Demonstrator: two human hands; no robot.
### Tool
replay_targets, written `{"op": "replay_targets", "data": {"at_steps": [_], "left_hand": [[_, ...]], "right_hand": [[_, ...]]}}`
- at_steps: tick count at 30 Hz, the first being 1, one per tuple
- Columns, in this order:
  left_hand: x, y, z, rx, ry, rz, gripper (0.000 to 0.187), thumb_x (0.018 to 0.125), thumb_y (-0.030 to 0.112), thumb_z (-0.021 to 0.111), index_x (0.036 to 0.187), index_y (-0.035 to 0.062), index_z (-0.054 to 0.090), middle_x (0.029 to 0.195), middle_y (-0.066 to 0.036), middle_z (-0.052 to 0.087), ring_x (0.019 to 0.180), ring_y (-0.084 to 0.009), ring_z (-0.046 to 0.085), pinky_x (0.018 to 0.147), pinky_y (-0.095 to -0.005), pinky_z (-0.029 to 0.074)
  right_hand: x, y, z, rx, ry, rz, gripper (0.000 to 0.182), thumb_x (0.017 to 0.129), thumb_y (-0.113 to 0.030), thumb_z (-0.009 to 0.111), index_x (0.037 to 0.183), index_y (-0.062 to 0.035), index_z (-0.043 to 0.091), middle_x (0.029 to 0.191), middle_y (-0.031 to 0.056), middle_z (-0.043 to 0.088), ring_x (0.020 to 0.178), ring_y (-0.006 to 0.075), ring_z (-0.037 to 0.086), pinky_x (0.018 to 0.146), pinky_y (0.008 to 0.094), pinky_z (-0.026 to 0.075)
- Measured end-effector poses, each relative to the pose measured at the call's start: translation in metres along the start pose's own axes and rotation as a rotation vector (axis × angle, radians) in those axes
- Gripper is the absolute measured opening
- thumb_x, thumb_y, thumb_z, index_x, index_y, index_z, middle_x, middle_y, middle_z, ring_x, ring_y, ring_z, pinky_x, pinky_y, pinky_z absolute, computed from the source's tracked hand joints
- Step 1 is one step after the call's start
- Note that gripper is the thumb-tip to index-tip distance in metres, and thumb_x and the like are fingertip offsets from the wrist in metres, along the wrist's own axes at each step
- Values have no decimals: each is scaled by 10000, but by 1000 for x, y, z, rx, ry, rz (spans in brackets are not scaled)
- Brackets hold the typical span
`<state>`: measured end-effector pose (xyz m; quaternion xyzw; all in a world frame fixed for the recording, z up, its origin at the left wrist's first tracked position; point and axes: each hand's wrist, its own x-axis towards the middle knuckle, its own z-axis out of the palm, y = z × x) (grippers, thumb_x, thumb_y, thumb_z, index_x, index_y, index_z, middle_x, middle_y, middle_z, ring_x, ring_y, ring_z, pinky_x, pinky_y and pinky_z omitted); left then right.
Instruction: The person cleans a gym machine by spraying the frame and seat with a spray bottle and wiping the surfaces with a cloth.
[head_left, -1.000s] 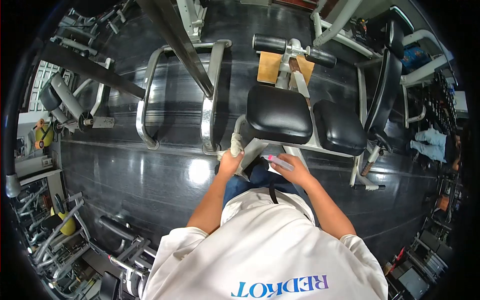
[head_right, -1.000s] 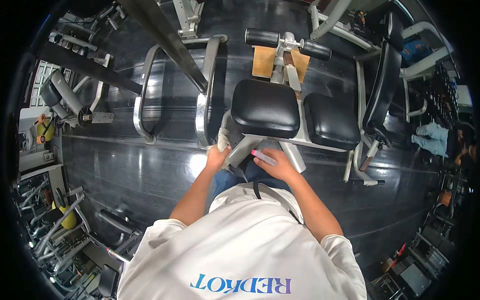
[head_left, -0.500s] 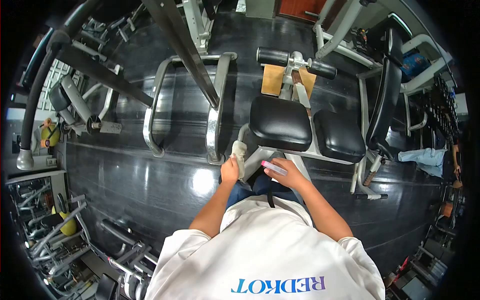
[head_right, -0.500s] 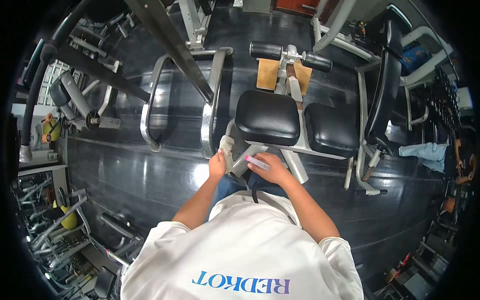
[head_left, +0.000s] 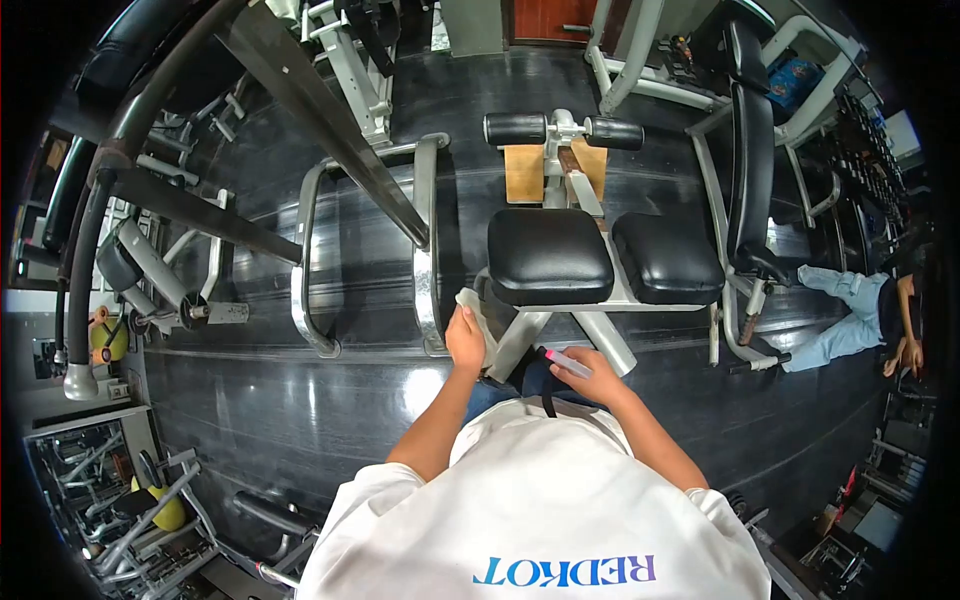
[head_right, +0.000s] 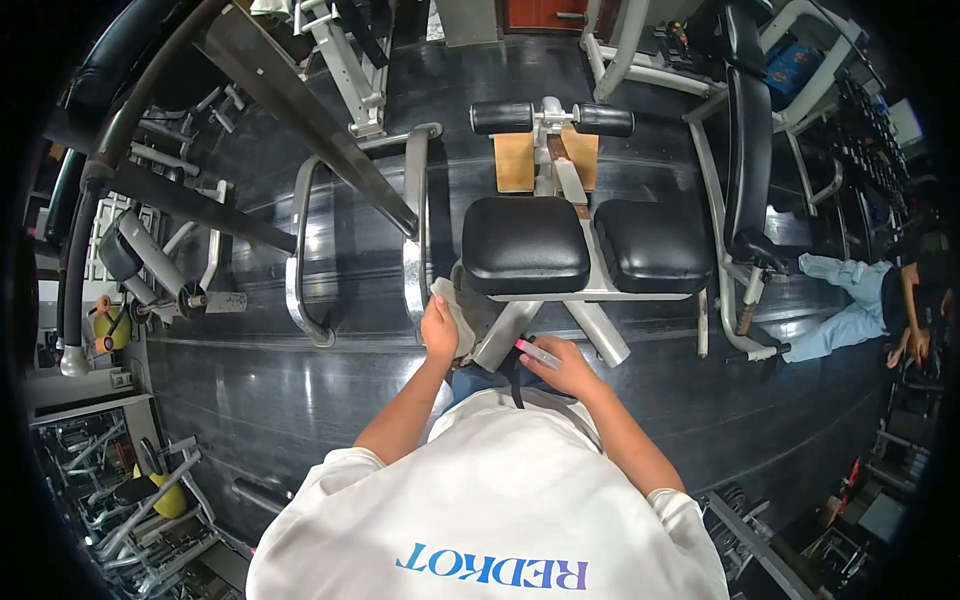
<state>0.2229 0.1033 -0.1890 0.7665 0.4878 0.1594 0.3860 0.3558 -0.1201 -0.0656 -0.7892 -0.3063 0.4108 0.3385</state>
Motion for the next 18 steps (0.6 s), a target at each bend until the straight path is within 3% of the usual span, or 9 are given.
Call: {"op": "replay_targets", "data": {"at_steps": [2,3,7,8,10,11,14,15,18], "left_hand": [[12,-3,9,25,116,205,440,1080,296,355,1172,-58,600,1210,-280,631,1111,-483,581,918,-549,456],[16,-5,9,25,-1,245,466,1039,266,450,1310,-106,515,1435,-309,486,1239,-482,516,1008,-532,434],[18,-10,26,183,-134,127,727,898,211,654,1472,-94,327,1568,-351,255,1346,-468,436,1116,-487,403],[20,-4,22,182,-136,122,727,898,211,654,1472,-94,327,1568,-351,255,1346,-468,436,1116,-487,403],[25,19,11,308,-341,113,810,837,154,727,1496,-63,309,1608,-297,203,1373,-444,412,1126,-470,410],[33,19,18,329,-318,136,890,768,115,789,1503,-25,306,1622,-234,198,1377,-420,411,1115,-461,433],[56,33,23,375,-362,181,913,762,118,799,1515,7,295,1615,-196,230,1364,-394,431,1056,-457,487],[60,41,25,430,-380,86,810,767,97,791,1459,58,373,1533,-177,362,1272,-398,529,975,-467,538],[78,44,31,469,-429,-33,659,782,52,761,1360,83,447,1414,-170,481,1135,-417,625,912,-477,562]], "right_hand": [[0,0,-3,-2,-8,-4,367,897,-381,723,979,-24,716,914,164,704,871,337,686,773,411,519],[1,-2,-4,-5,12,-8,364,897,-378,722,981,-24,715,917,165,704,875,344,685,776,415,520],[11,3,-13,-45,39,-38,343,896,-354,726,978,-22,713,923,167,700,875,355,677,781,420,520],[13,3,-16,-46,35,-34,343,896,-354,726,978,-22,713,923,167,700,875,355,677,781,420,520],[17,1,-22,-51,27,-90,332,898,-331,731,978,-9,708,908,170,706,855,332,691,759,406,524],[19,3,-24,-55,20,-88,332,898,-331,731,978,-9,708,908,170,706,855,332,691,759,406,524],[28,8,-30,-90,2,-128,306,891,-304,738,976,-13,708,908,168,703,849,330,690,755,399,524],[31,7,-32,-81,-17,-126,313,892,-314,738,980,-15,706,928,168,701,869,342,683,768,410,522],[37,4,-34,-69,-55,-86,310,889,-314,743,977,-19,704,937,164,695,882,350,675,778,418,521]]}}
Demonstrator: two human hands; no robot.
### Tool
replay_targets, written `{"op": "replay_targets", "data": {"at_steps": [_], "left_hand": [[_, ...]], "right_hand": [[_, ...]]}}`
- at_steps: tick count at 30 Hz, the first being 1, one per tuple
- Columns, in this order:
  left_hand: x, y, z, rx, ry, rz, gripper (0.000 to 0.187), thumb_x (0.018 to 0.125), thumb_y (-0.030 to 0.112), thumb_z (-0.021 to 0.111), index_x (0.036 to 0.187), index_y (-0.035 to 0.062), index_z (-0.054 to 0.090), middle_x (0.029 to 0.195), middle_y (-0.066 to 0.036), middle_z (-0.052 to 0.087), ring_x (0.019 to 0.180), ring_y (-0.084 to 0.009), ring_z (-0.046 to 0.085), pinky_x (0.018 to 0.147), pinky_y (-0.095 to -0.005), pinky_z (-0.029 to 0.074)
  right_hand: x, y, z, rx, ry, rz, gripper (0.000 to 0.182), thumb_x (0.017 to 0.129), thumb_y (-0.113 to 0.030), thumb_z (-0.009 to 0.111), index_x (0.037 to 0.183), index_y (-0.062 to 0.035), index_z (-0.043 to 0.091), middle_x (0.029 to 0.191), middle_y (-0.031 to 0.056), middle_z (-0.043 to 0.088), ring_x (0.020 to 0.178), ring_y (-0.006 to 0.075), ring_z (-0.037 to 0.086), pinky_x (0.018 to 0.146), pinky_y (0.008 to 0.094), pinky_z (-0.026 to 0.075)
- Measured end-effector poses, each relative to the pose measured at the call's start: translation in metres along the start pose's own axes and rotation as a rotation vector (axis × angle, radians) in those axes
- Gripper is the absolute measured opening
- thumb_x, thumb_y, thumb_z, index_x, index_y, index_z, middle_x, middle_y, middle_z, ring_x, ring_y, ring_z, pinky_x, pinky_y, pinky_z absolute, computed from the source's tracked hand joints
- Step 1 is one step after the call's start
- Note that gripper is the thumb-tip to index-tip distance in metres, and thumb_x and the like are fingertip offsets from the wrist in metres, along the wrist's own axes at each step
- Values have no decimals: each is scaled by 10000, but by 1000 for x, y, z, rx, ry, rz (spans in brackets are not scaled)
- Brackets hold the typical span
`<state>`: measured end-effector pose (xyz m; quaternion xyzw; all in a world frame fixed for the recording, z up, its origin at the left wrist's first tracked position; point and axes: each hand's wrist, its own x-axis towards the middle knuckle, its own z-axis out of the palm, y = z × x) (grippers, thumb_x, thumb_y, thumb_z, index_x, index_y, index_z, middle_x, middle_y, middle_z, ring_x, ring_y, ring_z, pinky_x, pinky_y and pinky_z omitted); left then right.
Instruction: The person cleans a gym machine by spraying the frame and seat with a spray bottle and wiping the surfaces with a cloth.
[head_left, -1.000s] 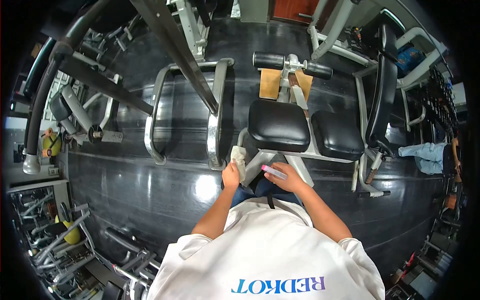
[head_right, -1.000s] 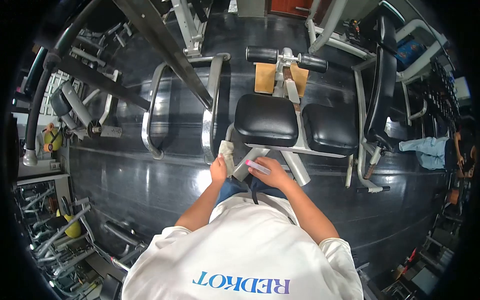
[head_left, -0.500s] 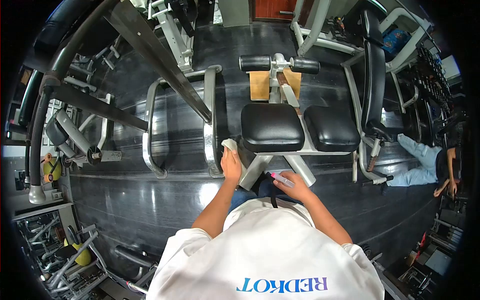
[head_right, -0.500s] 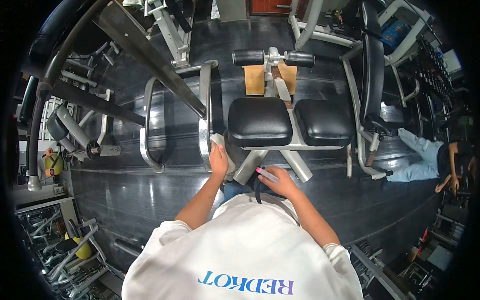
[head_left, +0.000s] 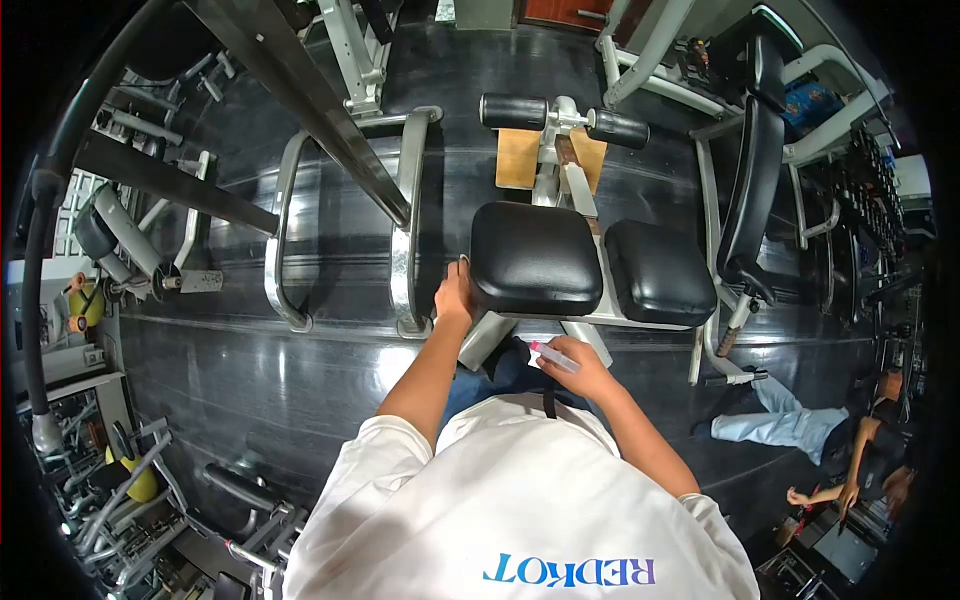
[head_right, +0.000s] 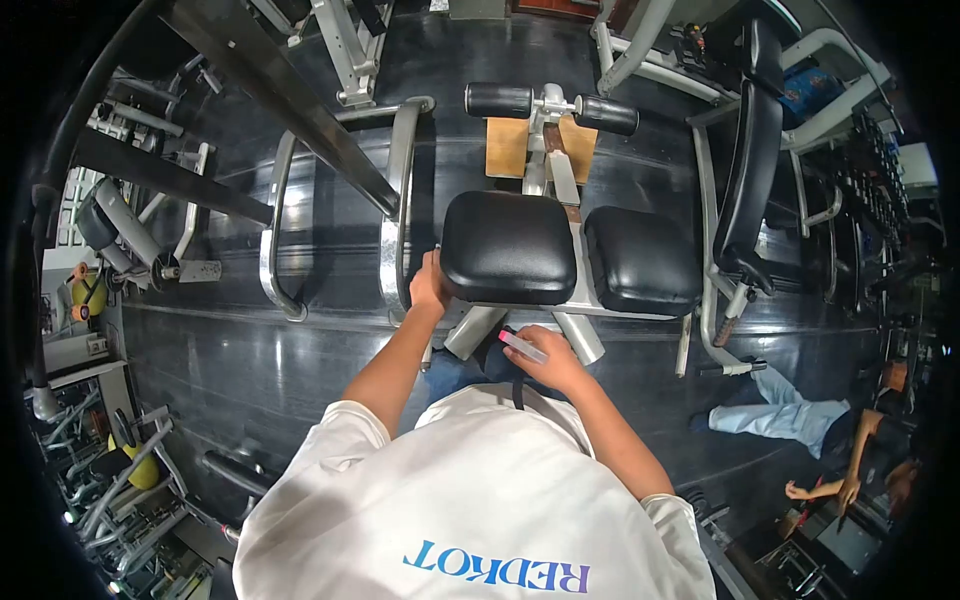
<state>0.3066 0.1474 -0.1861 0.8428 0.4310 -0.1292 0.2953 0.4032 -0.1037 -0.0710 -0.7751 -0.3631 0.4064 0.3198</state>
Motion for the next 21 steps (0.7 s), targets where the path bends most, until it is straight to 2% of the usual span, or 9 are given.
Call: {"op": "replay_targets", "data": {"at_steps": [1,4,5,8,15,18,21], "left_hand": [[3,-1,2,-8,71,-19,547,793,14,728,1270,114,479,1260,-166,579,1043,-424,667,888,-483,564],[12,-1,-1,-13,84,-66,521,819,25,703,1278,133,481,1197,-183,632,1062,-406,671,866,-483,566],[17,-1,-2,-50,114,-87,482,849,69,689,1283,149,495,1110,-183,691,1057,-401,679,863,-482,565],[19,-1,-4,-13,10,-119,450,887,110,657,1308,148,505,1086,-184,715,1048,-405,685,864,-485,562],[24,-4,-1,-25,-10,-113,354,918,140,616,1257,131,515,1091,-190,708,1062,-405,676,869,-504,552],[29,-12,3,-34,4,-6,323,924,143,603,1233,110,517,1170,-192,674,1098,-409,654,887,-501,543],[36,-20,13,-209,29,123,340,912,128,607,1237,96,515,1239,-194,632,1131,-415,631,905,-490,535]], "right_hand": [[1,0,-1,5,-13,-8,309,889,-319,744,977,-25,705,935,162,693,881,348,675,783,413,524],[6,3,3,24,-58,-7,307,892,-331,742,986,-41,707,934,158,691,878,344,675,788,408,527],[8,5,4,34,-81,-5,306,895,-338,740,995,-51,707,935,156,690,876,342,674,787,407,527],[9,7,11,43,-100,-4,314,902,-354,735,1018,-64,703,944,155,686,875,340,671,777,416,521],[18,4,21,125,-141,-49,350,902,-401,736,985,-63,697,923,135,658,859,340,653,760,423,513],[22,4,26,119,-118,-63,342,904,-389,738,985,-59,696,926,136,656,862,338,653,765,416,516],[15,5,29,104,-37,-51,335,903,-374,742,997,-55,699,939,135,664,875,336,658,784,409,524]]}}
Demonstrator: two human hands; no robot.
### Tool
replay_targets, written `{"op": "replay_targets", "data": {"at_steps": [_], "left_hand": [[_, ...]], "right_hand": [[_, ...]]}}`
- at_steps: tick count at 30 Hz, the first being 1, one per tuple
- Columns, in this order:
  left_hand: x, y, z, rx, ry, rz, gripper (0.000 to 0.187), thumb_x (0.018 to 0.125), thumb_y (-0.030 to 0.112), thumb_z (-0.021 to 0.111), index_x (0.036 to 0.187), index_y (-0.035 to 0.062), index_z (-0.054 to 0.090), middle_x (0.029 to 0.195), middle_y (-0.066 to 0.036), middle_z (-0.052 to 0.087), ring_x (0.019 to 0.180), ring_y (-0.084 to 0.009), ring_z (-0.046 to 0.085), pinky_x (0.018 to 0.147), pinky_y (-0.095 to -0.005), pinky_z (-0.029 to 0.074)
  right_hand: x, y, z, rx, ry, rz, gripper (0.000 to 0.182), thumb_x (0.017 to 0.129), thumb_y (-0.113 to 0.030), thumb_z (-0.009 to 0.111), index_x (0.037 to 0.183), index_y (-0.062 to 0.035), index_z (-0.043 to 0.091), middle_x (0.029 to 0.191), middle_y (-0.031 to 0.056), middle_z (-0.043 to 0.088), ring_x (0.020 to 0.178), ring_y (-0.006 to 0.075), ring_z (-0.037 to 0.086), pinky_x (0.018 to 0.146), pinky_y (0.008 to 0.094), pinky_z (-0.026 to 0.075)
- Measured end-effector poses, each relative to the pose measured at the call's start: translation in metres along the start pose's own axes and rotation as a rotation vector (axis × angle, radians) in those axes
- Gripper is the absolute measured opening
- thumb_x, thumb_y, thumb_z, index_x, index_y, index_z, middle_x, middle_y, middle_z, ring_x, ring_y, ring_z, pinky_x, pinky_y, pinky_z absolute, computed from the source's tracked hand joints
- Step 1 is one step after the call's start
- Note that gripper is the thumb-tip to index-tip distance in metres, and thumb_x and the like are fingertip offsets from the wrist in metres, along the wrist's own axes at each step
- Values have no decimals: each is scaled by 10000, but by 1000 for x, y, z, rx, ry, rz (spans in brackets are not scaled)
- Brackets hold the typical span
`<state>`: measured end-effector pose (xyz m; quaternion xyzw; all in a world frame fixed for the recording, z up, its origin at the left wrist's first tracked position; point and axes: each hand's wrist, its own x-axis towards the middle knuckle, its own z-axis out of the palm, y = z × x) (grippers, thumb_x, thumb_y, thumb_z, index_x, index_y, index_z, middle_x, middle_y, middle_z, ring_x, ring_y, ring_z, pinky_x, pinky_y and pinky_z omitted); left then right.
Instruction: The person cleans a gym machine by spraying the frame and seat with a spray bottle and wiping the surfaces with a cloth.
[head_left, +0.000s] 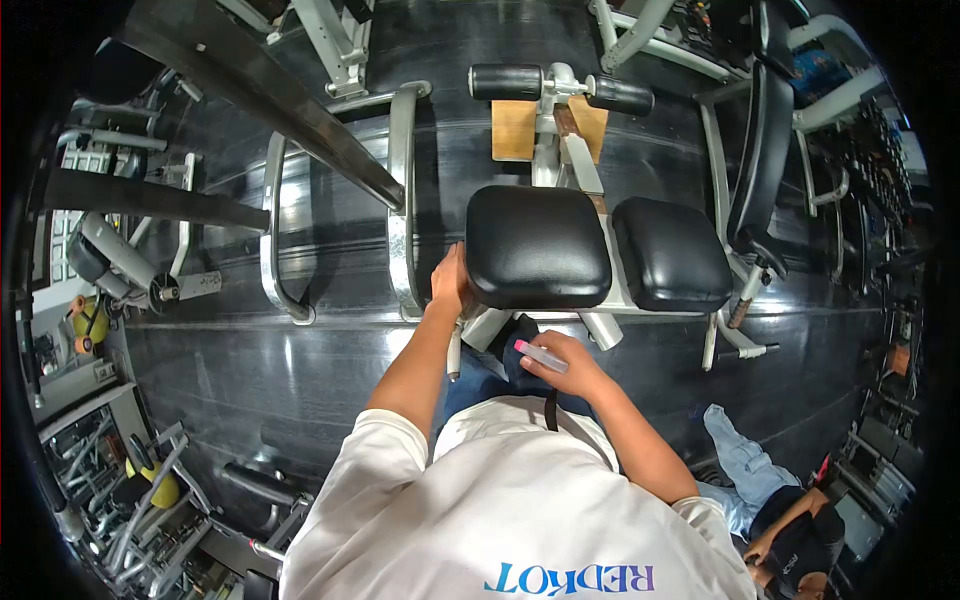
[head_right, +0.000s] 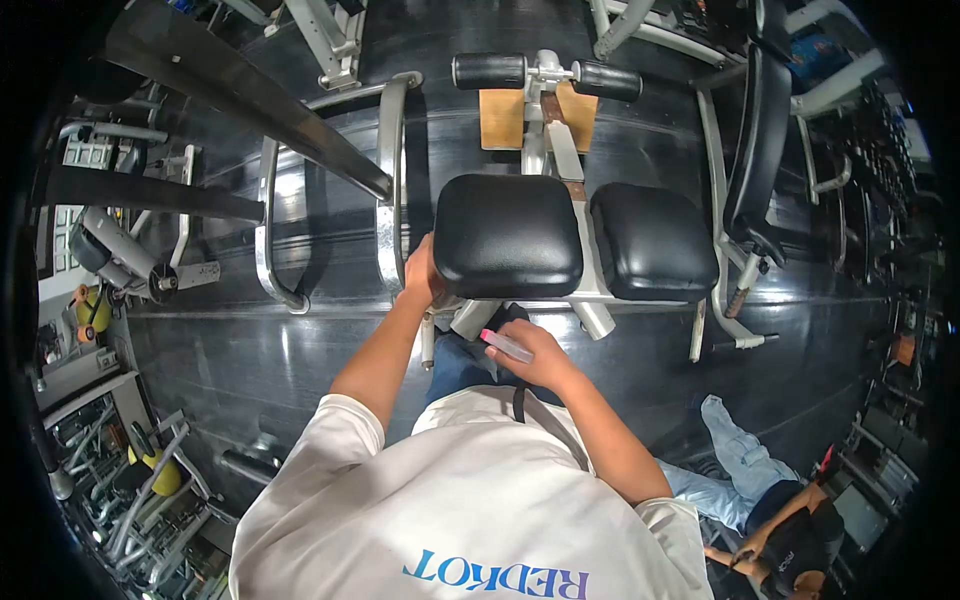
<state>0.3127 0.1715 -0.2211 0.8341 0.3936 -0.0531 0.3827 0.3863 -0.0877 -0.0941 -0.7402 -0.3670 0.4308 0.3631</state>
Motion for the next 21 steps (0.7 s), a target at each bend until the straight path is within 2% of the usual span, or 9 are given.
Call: {"op": "replay_targets", "data": {"at_steps": [3,9,11,13,15,16,17,19,21], "left_hand": [[2,-7,2,141,1,144,363,901,108,612,1251,93,514,1297,-214,597,1159,-411,614,928,-476,527],[5,-10,-1,42,-22,64,414,844,81,663,1242,78,547,1122,-241,688,1065,-435,655,906,-493,534],[-3,-13,4,-121,93,10,391,820,70,677,1197,65,577,1029,-231,716,1024,-451,666,884,-502,533],[-18,-10,5,-182,106,-20,352,828,83,677,1169,61,592,1056,-241,709,1036,-458,660,881,-497,528],[-28,-23,15,-315,177,58,352,848,113,684,1180,60,578,1059,-253,706,1034,-463,659,879,-496,528],[-27,-30,20,-267,143,15,366,924,249,662,1217,59,555,1063,-284,695,1036,-485,650,885,-518,522],[-29,-28,16,-264,149,24,366,924,249,662,1217,59,555,1063,-284,695,1036,-485,650,885,-518,522],[-33,-24,11,-192,63,-70,448,991,401,582,1255,44,526,1073,-308,686,1050,-507,637,896,-549,509],[-39,-23,13,-221,96,-66,479,1011,443,511,1268,40,525,1083,-320,678,1058,-516,629,907,-562,498]], "right_hand": [[-18,-8,1,-13,62,51,333,904,-361,743,1018,-51,703,970,138,681,905,335,669,808,408,532],[-59,-12,14,-55,119,164,349,904,-352,740,1046,-34,711,1012,159,704,942,339,685,825,410,538],[-72,-15,19,-76,149,162,355,904,-354,739,1042,-28,712,1007,164,705,939,341,686,824,411,539],[-82,-19,29,-21,179,179,365,906,-365,734,1033,-24,715,999,168,705,934,347,684,818,415,538],[-89,-13,40,-20,193,148,369,913,-377,721,1029,-26,716,988,170,703,934,346,682,814,417,534],[-91,-11,45,-23,186,144,371,916,-382,715,1027,-28,716,981,170,700,928,346,681,809,420,532],[-93,-12,48,-27,179,140,373,918,-387,710,1025,-29,715,975,171,698,922,345,679,805,422,530],[-96,-14,54,-31,178,141,379,919,-394,706,1020,-29,713,964,169,694,909,345,676,799,421,527],[-94,-17,53,-43,176,145,385,920,-402,702,1014,-29,711,954,168,691,896,344,672,793,420,525]]}}
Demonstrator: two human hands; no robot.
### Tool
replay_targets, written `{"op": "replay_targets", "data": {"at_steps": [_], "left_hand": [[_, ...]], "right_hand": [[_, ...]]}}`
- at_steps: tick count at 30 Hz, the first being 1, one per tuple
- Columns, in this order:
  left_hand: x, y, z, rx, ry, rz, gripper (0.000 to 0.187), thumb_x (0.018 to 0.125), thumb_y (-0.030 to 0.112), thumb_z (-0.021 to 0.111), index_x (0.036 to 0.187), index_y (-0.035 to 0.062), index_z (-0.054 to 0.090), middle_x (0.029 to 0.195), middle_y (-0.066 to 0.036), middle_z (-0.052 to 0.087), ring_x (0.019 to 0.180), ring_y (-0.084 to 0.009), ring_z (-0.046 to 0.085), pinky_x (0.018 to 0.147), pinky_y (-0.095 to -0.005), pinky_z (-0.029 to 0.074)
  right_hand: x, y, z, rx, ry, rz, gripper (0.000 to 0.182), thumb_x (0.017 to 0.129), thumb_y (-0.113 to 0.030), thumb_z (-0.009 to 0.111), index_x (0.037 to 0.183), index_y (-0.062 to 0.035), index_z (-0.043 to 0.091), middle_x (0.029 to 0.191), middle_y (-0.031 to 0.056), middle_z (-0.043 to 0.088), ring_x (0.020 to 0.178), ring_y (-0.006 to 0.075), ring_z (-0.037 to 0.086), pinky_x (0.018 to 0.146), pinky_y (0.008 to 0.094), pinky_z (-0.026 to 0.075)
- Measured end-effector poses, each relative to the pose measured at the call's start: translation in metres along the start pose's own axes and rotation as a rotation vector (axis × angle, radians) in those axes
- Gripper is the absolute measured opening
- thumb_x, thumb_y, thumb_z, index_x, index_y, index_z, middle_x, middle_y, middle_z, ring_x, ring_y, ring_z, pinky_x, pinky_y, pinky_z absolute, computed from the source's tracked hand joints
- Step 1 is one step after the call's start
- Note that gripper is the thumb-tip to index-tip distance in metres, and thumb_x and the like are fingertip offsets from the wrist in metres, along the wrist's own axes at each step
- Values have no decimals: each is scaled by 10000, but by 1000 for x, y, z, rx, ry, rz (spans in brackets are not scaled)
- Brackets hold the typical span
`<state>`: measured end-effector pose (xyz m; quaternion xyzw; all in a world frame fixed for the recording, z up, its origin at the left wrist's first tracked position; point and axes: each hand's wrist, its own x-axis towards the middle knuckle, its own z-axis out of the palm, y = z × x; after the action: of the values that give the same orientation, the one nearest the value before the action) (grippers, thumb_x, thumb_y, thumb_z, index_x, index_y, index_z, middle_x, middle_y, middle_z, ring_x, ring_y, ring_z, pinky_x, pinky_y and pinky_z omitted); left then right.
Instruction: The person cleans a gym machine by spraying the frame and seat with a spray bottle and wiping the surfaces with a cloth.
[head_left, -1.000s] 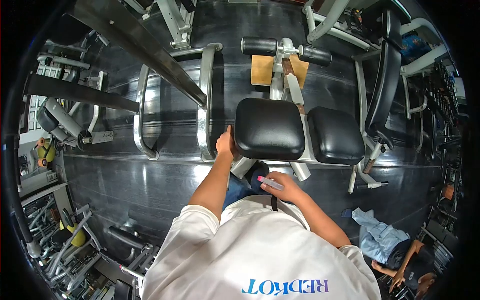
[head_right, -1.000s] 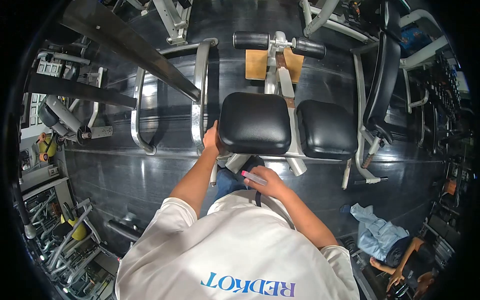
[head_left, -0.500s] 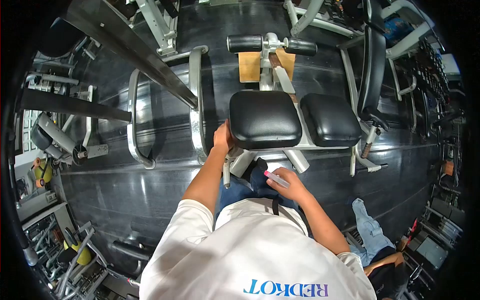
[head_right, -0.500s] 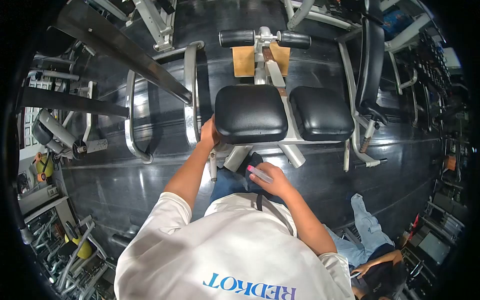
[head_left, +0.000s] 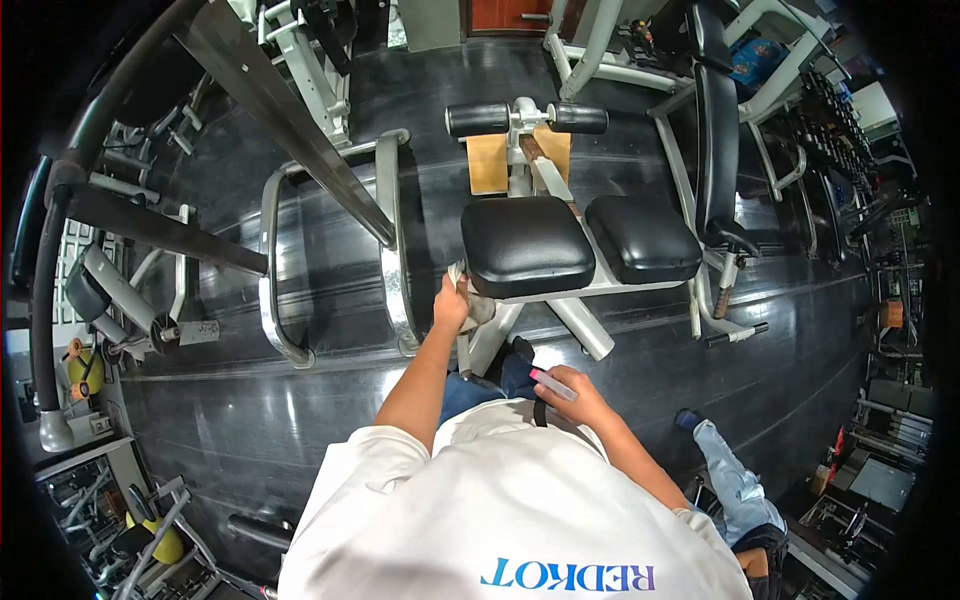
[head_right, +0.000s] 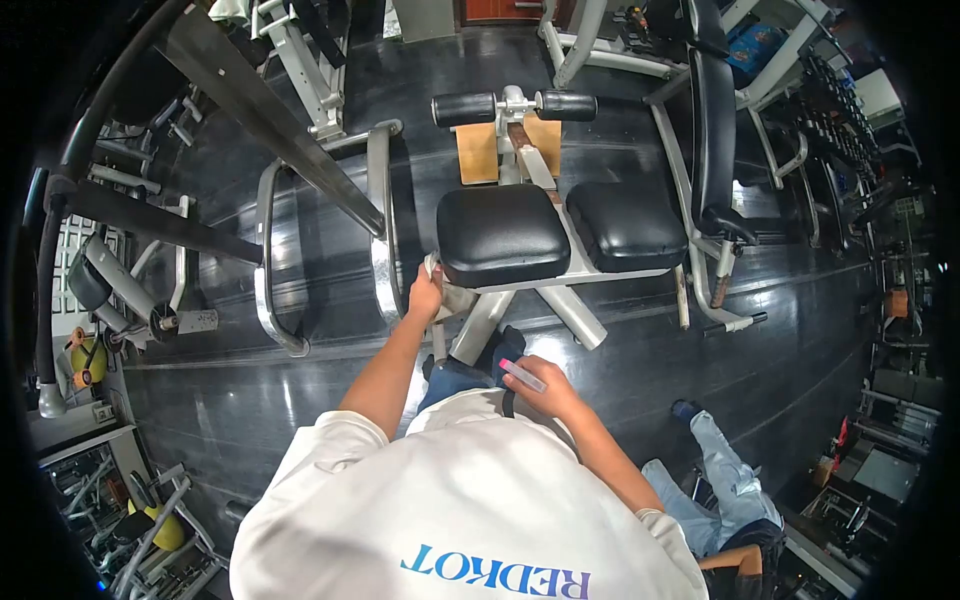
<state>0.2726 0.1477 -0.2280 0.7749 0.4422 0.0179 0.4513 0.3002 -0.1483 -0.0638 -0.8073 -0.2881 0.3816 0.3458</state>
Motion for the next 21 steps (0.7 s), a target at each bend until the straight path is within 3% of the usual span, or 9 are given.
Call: {"op": "replay_targets", "data": {"at_steps": [3,12,17,21], "left_hand": [[-7,-6,3,-41,65,-37,604,1058,545,314,1353,63,528,1153,-333,655,1113,-526,602,955,-582,462],[-49,-14,-5,-279,41,-52,510,1070,459,381,1384,83,523,1190,-295,658,1167,-511,582,970,-532,470],[-79,-16,-5,-49,46,-93,460,1029,445,466,1216,26,506,1076,-359,658,1043,-563,603,913,-609,455],[-97,-19,-5,77,12,-147,490,1023,467,465,1214,19,520,1058,-358,661,1041,-563,602,913,-606,459]], "right_hand": [[6,-1,0,6,-15,-34,384,918,-405,705,1010,-32,709,940,163,688,880,335,667,783,413,521],[37,2,-13,-18,-93,-84,371,921,-405,713,1028,-50,706,941,147,677,887,310,665,786,403,516],[59,4,-18,-30,-199,-157,377,920,-418,711,1020,-55,695,926,140,663,883,313,652,787,405,506],[73,8,-20,-21,-243,-254,368,912,-415,720,1005,-60,688,909,133,660,862,314,650,777,407,504]]}}
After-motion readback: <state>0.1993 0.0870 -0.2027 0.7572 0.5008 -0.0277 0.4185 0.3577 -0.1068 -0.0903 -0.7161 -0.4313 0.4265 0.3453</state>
